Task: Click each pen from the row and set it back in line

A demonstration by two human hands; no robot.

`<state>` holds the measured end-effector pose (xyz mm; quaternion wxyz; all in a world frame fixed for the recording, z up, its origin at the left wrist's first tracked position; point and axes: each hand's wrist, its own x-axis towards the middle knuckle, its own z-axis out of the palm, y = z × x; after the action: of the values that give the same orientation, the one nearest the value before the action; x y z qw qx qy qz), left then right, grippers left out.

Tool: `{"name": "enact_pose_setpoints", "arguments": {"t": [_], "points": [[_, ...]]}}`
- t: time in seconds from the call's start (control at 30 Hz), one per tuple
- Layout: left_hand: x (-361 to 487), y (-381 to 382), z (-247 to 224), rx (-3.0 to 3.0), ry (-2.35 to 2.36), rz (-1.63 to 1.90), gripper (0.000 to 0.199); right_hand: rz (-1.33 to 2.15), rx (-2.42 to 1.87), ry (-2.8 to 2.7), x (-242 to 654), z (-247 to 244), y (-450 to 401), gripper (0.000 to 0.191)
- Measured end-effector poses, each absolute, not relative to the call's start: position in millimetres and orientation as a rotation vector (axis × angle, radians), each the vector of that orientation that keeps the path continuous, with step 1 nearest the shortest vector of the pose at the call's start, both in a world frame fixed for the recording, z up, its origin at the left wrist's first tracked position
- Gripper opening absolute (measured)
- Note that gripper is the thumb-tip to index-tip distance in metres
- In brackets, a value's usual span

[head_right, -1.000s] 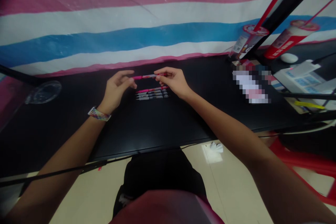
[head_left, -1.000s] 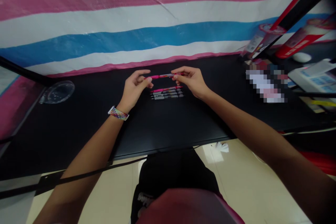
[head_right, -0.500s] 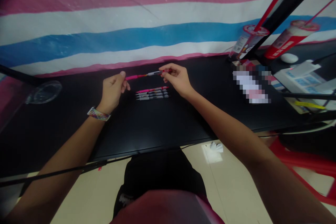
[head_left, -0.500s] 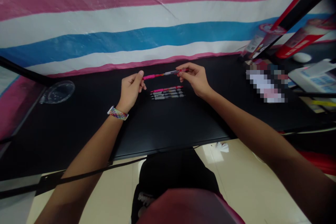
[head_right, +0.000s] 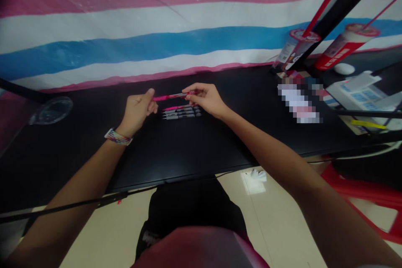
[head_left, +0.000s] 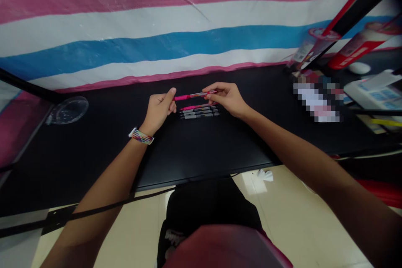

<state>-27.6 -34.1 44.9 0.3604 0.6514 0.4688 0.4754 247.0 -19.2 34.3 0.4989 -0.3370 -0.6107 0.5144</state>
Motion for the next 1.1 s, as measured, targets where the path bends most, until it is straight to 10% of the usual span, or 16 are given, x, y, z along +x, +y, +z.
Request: {"name": "enact_pose_setpoints", "arguments": {"t": [0.17,0.5,0.63,0.8,1.1], "points": [[-27.1,-31.9,45.8,1.689,1.072,1.326,0.033,1.303,-0.822,-1.379,248.0,32.2,-17.0,0.034],[-27.1,-28.5,41.2,1.745,1.067,1.396,0.061,1.317,-0.858,-1.347,244.7,34.8,-19.5,0.036],[-27.9,-29.6,42.6,1.706,1.106,1.347,0.034,1.307,-0.861,-1.353,245.2,34.4,-19.0,0.036],[-28.0,-29.9,42.6,1.765,1.069,1.376,0.071,1.305,-0.858,-1.314,245.7,34.2,-17.7,0.035],[-27.7,-31.9,43.8,1.833,1.217,1.237,0.035,1.257,-0.883,-1.371,244.2,33.9,-19.5,0.032]]}}
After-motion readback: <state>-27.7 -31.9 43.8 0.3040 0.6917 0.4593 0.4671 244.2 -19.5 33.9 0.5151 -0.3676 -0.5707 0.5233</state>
